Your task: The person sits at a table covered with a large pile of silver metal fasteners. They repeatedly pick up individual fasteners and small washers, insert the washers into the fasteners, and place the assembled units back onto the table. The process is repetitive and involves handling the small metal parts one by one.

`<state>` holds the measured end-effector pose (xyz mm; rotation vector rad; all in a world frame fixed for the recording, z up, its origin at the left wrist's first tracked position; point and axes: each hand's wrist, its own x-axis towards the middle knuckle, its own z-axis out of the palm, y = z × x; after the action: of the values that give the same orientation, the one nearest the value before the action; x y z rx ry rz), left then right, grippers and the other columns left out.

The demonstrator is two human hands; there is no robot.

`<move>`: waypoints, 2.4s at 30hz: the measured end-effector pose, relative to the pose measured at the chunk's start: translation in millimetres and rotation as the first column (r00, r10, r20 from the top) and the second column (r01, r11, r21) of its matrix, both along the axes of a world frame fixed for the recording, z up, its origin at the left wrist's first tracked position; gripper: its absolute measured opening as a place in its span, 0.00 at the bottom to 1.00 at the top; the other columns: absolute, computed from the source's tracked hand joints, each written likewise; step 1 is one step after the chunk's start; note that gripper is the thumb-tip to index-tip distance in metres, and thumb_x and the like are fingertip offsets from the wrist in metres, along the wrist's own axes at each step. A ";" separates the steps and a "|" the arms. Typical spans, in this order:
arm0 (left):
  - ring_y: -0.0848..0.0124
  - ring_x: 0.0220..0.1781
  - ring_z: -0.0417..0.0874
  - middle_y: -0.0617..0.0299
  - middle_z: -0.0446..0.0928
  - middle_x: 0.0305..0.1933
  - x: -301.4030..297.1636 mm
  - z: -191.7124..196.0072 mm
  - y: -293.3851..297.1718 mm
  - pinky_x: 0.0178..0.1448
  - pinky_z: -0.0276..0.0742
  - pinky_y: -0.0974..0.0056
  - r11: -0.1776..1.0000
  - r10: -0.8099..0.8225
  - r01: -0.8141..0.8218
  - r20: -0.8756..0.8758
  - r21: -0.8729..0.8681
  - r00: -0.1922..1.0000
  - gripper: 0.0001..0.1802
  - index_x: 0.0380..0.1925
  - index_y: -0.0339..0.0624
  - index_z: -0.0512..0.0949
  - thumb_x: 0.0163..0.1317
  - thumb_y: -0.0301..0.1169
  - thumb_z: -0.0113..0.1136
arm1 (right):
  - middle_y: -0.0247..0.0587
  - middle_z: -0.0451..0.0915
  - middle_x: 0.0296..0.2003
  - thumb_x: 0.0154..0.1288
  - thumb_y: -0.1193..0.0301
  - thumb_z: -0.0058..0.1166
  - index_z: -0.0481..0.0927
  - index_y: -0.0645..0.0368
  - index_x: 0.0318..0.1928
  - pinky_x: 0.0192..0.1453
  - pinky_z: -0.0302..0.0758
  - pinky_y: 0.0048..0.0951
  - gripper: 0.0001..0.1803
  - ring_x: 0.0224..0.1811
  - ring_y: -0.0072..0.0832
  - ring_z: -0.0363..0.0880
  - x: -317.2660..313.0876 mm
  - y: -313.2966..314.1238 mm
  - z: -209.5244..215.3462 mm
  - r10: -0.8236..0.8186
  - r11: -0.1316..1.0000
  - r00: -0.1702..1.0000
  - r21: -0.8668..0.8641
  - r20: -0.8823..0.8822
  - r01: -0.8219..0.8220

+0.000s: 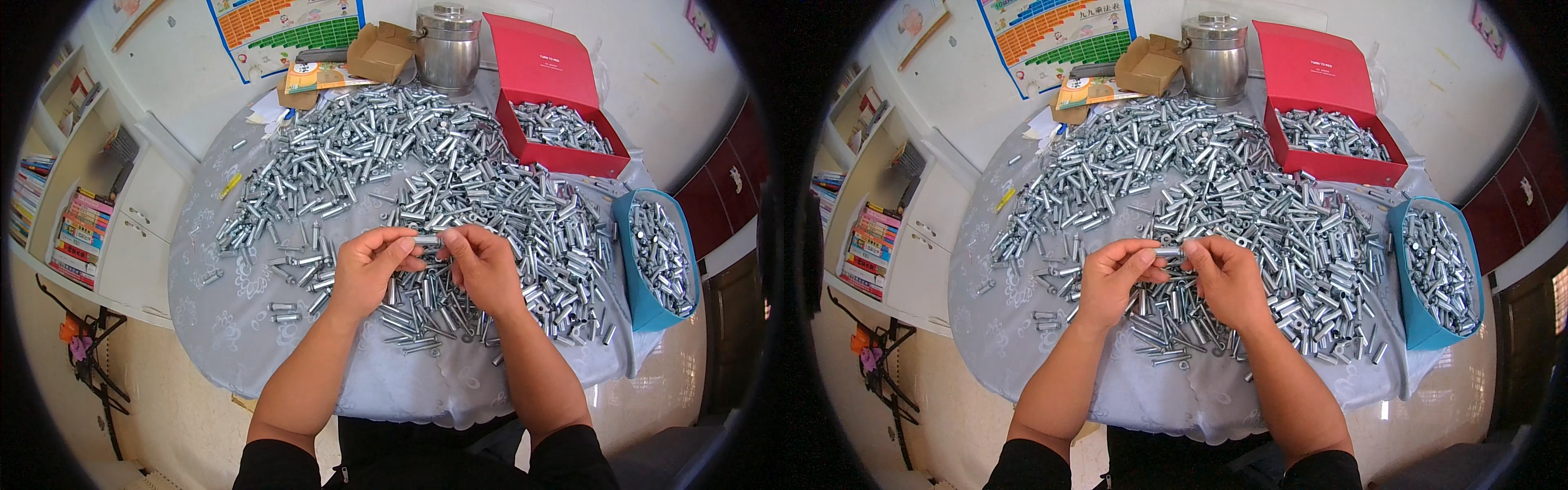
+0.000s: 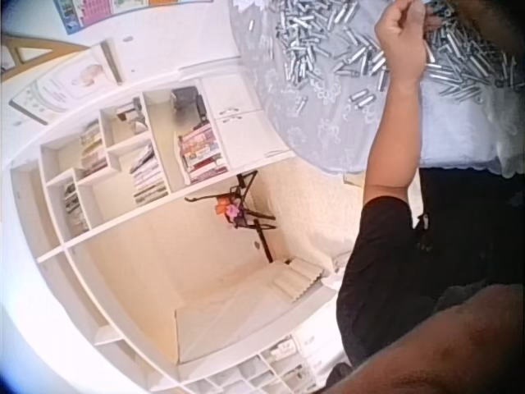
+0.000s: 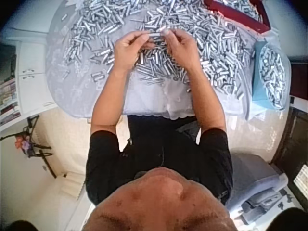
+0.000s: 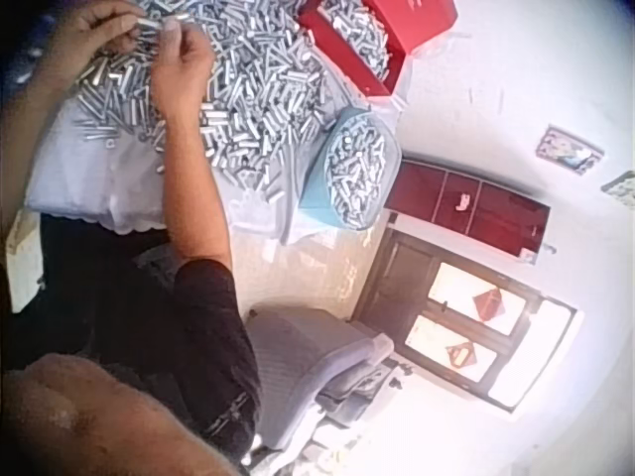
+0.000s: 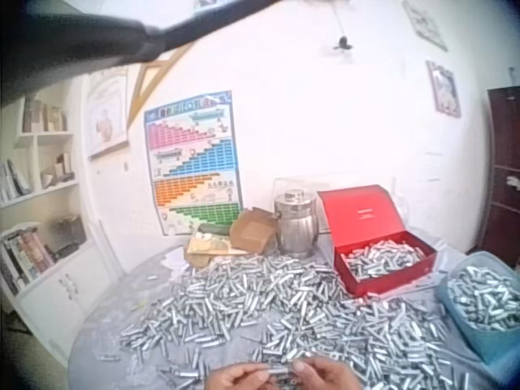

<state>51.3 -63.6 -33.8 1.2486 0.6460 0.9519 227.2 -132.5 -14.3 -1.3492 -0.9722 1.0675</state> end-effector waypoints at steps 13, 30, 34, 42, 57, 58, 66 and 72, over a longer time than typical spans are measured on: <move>0.67 0.35 0.87 0.51 0.84 0.39 0.4 4.2 0.6 0.43 0.86 0.65 0.998 0.014 -0.013 0.013 -0.063 1.000 0.12 0.48 0.30 0.79 0.70 0.28 0.57 | 0.33 0.80 0.35 0.69 0.73 0.57 0.81 0.65 0.49 0.24 0.69 0.16 0.11 0.22 0.12 0.72 -2.8 0.7 -5.1 -0.023 0.991 1.000 0.128 0.001 0.023; 0.67 0.35 0.87 0.52 0.84 0.39 -2.1 1.7 1.3 0.43 0.85 0.65 0.997 0.005 -0.004 0.019 -0.076 1.000 0.13 0.48 0.30 0.79 0.70 0.29 0.57 | 0.32 0.81 0.27 0.70 0.71 0.57 0.81 0.64 0.48 0.25 0.68 0.16 0.11 0.21 0.12 0.71 -3.8 0.7 3.0 -0.004 1.000 1.000 0.002 -0.016 0.004; 0.67 0.35 0.87 0.52 0.84 0.39 0.1 3.0 0.8 0.43 0.85 0.65 0.998 -0.002 0.003 0.015 -0.071 1.000 0.13 0.48 0.31 0.79 0.70 0.30 0.57 | 0.30 0.80 0.26 0.70 0.72 0.57 0.81 0.64 0.47 0.25 0.68 0.16 0.10 0.21 0.12 0.71 -2.1 0.3 -3.8 -0.017 0.993 1.000 0.114 -0.019 0.019; 0.68 0.34 0.87 0.53 0.84 0.39 0.4 2.4 0.8 0.41 0.85 0.66 0.996 0.017 -0.015 0.027 -0.085 1.000 0.13 0.48 0.31 0.79 0.71 0.30 0.56 | 0.29 0.79 0.28 0.68 0.74 0.58 0.82 0.61 0.46 0.25 0.68 0.16 0.08 0.23 0.13 0.72 -0.7 0.4 -6.8 -0.022 0.994 1.000 0.105 -0.006 0.023; 0.72 0.29 0.84 0.54 0.84 0.37 -3.7 1.8 2.2 0.35 0.82 0.70 0.993 -0.047 0.050 0.026 -0.105 0.999 0.15 0.48 0.31 0.80 0.68 0.32 0.60 | 0.41 0.80 0.46 0.59 0.79 0.64 0.83 0.59 0.50 0.28 0.71 0.19 0.16 0.24 0.18 0.74 -2.4 -1.4 -6.5 -0.025 0.959 0.905 0.267 0.426 -0.099; 0.72 0.28 0.84 0.54 0.84 0.37 -3.3 1.9 2.4 0.34 0.81 0.70 0.993 -0.022 0.024 0.017 -0.114 1.000 0.14 0.47 0.32 0.80 0.68 0.31 0.60 | 0.40 0.81 0.45 0.59 0.78 0.64 0.83 0.59 0.49 0.28 0.71 0.19 0.16 0.24 0.18 0.74 -0.6 -1.3 -7.8 -0.052 0.965 0.905 0.255 0.422 -0.064; 0.77 0.26 0.79 0.58 0.84 0.37 -2.8 -1.0 5.2 0.32 0.77 0.73 0.998 0.030 -0.031 -0.017 -0.061 0.999 0.13 0.49 0.33 0.82 0.67 0.28 0.61 | 0.39 0.82 0.42 0.59 0.78 0.65 0.83 0.59 0.49 0.26 0.69 0.20 0.16 0.23 0.18 0.73 -2.0 2.3 -4.1 -0.269 0.919 0.886 0.377 0.377 0.118; 0.81 0.23 0.75 0.59 0.84 0.35 -4.3 4.0 3.9 0.27 0.71 0.76 0.998 -0.034 0.032 -0.057 -0.046 0.998 0.15 0.51 0.34 0.81 0.67 0.27 0.61 | 0.38 0.80 0.38 0.60 0.78 0.64 0.83 0.59 0.47 0.28 0.70 0.21 0.13 0.22 0.19 0.71 -1.0 -0.1 -6.2 -0.083 0.951 0.897 0.305 0.435 -0.059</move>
<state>47.0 -59.7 -29.7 1.2464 0.6865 0.8720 226.3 -132.6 -20.5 -1.3535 -1.4027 0.5641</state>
